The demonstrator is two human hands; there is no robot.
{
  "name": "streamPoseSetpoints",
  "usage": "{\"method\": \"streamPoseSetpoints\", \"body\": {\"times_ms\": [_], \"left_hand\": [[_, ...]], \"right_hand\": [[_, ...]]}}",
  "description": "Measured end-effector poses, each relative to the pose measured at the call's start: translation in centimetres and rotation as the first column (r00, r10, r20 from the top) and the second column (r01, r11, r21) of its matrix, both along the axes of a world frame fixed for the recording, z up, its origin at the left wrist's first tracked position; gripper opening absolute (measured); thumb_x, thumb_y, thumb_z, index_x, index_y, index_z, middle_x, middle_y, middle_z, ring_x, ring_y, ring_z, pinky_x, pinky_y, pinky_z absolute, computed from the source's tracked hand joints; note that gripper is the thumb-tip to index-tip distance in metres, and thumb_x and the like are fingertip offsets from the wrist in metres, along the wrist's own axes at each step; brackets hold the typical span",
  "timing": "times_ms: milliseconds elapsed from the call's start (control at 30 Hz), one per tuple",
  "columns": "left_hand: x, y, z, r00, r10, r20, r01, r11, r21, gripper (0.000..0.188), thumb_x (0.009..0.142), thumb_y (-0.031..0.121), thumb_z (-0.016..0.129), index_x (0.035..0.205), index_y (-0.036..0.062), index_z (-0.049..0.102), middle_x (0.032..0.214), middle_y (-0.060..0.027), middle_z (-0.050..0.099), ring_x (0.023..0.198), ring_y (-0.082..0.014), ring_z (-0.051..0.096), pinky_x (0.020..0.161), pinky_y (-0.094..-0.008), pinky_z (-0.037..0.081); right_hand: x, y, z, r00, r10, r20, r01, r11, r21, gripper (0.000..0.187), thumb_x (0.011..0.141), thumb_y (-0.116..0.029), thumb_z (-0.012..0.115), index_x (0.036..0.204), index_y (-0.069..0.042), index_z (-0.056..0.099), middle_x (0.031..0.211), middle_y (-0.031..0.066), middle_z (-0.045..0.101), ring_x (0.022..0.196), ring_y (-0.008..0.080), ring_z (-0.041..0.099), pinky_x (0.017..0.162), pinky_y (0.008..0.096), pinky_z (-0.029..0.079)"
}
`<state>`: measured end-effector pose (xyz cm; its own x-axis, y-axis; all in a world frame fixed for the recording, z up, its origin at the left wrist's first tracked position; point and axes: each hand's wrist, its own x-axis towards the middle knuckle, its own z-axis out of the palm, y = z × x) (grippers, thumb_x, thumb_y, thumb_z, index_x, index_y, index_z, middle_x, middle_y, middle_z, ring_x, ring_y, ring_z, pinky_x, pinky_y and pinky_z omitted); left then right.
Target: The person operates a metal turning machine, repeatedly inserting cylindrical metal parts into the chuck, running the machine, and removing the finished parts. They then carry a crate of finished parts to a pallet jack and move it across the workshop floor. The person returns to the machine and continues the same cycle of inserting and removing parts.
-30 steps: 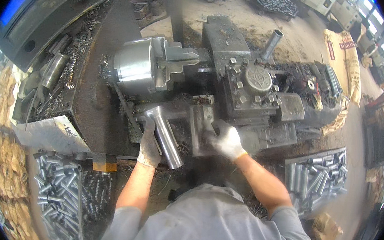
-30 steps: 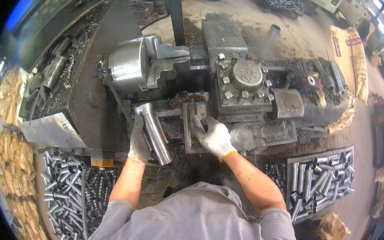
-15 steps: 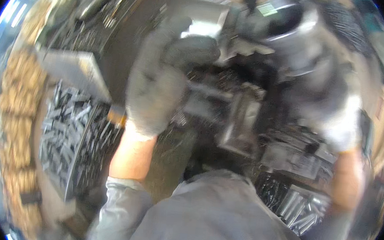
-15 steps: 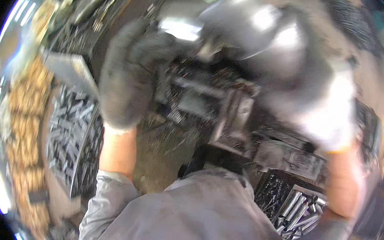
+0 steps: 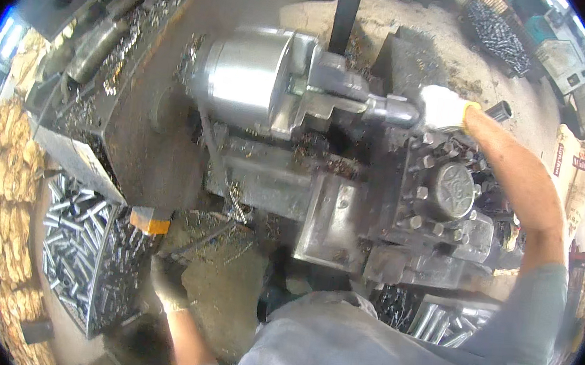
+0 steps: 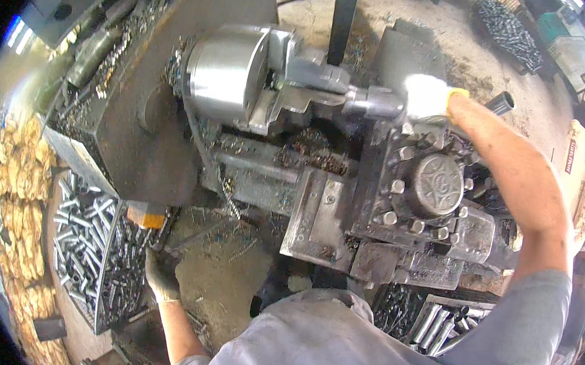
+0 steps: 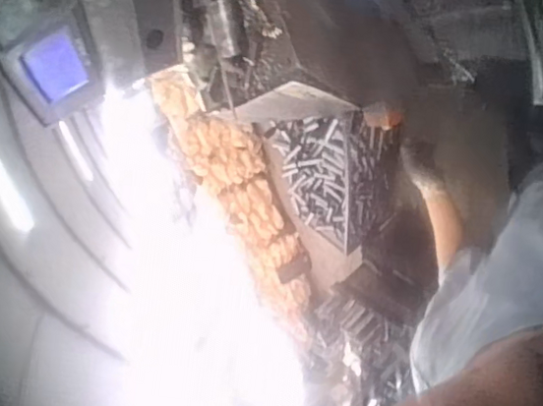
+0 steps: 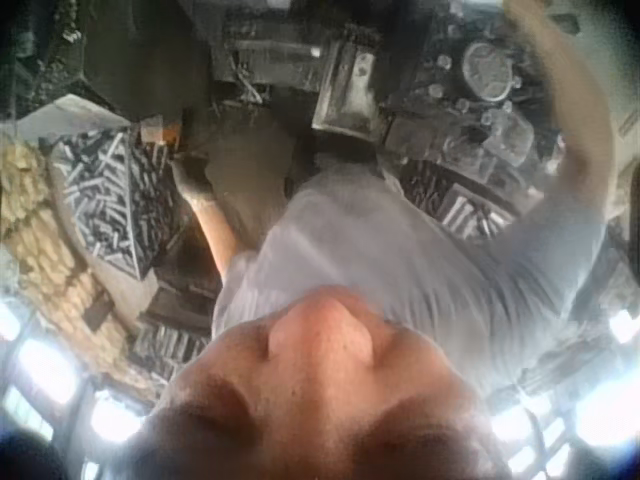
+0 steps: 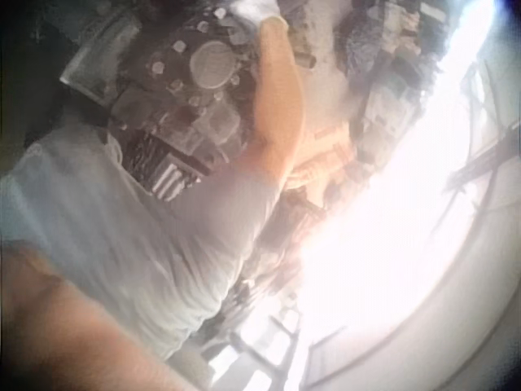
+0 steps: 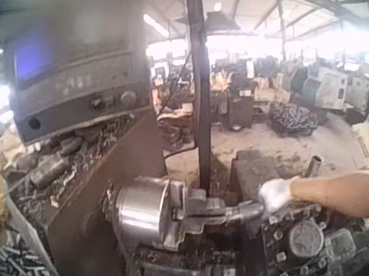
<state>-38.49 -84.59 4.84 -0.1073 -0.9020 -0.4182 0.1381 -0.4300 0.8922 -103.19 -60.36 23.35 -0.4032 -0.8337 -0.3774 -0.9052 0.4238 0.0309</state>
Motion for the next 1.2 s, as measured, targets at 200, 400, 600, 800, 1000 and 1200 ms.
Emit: {"method": "streamPoseSetpoints", "body": {"times_ms": [200, 400, 600, 800, 1000, 1200], "left_hand": [[0.1, -5.5, -2.2, 0.986, -0.014, -0.167, 0.030, 0.995, 0.098, 0.046, 0.109, 0.054, 0.046, 0.117, 0.0107, 0.062, 0.114, -0.0073, 0.064, 0.100, -0.0271, 0.060, 0.089, -0.0453, 0.049], [1.2, -8.1, -4.7, 0.874, -0.221, -0.433, 0.252, 0.968, 0.013, 0.044, 0.111, 0.051, 0.040, 0.118, 0.0131, 0.062, 0.111, -0.0048, 0.064, 0.092, -0.0239, 0.056, 0.091, -0.0455, 0.046], [3.8, -10.5, -5.9, 0.815, -0.309, -0.490, 0.370, 0.928, 0.031, 0.037, 0.108, 0.042, 0.047, 0.118, 0.0091, 0.061, 0.097, -0.0024, 0.065, 0.089, -0.0223, 0.060, 0.081, -0.0374, 0.052], [2.5, -10.8, -5.4, 0.914, -0.306, -0.265, 0.283, 0.951, -0.123, 0.032, 0.102, 0.033, 0.054, 0.107, 0.0055, 0.070, 0.097, -0.0069, 0.069, 0.088, -0.0183, 0.062, 0.077, -0.0330, 0.050], [-0.4, -8.7, -3.6, 0.971, -0.038, 0.236, 0.102, 0.960, -0.262, 0.047, 0.103, 0.038, 0.057, 0.125, -0.0030, 0.067, 0.116, -0.0115, 0.070, 0.102, -0.0213, 0.062, 0.092, -0.0373, 0.049], [-6.9, -5.1, 14.2, 0.875, 0.364, 0.319, 0.293, 0.128, -0.948, 0.037, 0.097, -0.002, 0.059, 0.132, -0.0119, 0.056, 0.127, -0.0305, 0.064, 0.118, -0.0418, 0.064, 0.103, -0.0486, 0.053]], "right_hand": [[0.9, -2.0, -0.1, 0.936, -0.068, 0.345, 0.093, 0.994, -0.055, 0.064, 0.066, -0.043, 0.088, 0.108, 0.004, 0.073, 0.093, 0.0184, 0.077, 0.083, 0.0290, 0.073, 0.072, 0.0426, 0.056], [2.7, -5.2, -1.5, 0.921, -0.054, 0.385, 0.112, 0.985, -0.130, 0.066, 0.064, -0.039, 0.089, 0.116, -0.002, 0.071, 0.103, 0.0182, 0.077, 0.092, 0.0301, 0.073, 0.081, 0.0421, 0.056], [1.6, -5.3, -2.2, 0.951, -0.162, 0.264, 0.101, 0.967, 0.234, 0.037, 0.074, -0.031, 0.083, 0.096, -0.003, 0.079, 0.089, 0.0177, 0.076, 0.085, 0.0278, 0.072, 0.076, 0.0434, 0.054], [4.2, -6.3, -1.2, 0.805, -0.103, 0.585, 0.287, 0.930, -0.231, 0.069, 0.069, -0.022, 0.084, 0.132, -0.002, 0.062, 0.102, 0.0154, 0.076, 0.086, 0.0203, 0.071, 0.072, 0.0367, 0.057], [6.4, -1.6, 4.0, 0.987, -0.060, 0.149, 0.111, 0.925, -0.364, 0.067, 0.084, -0.040, 0.072, 0.139, -0.004, 0.060, 0.117, 0.0258, 0.072, 0.108, 0.0408, 0.071, 0.095, 0.0462, 0.057], [17.1, 12.9, 9.3, 0.859, -0.409, 0.307, 0.453, 0.331, -0.828, 0.036, 0.088, -0.015, 0.072, 0.122, -0.003, 0.072, 0.103, 0.0178, 0.076, 0.091, 0.0232, 0.074, 0.086, 0.0347, 0.057]]}}
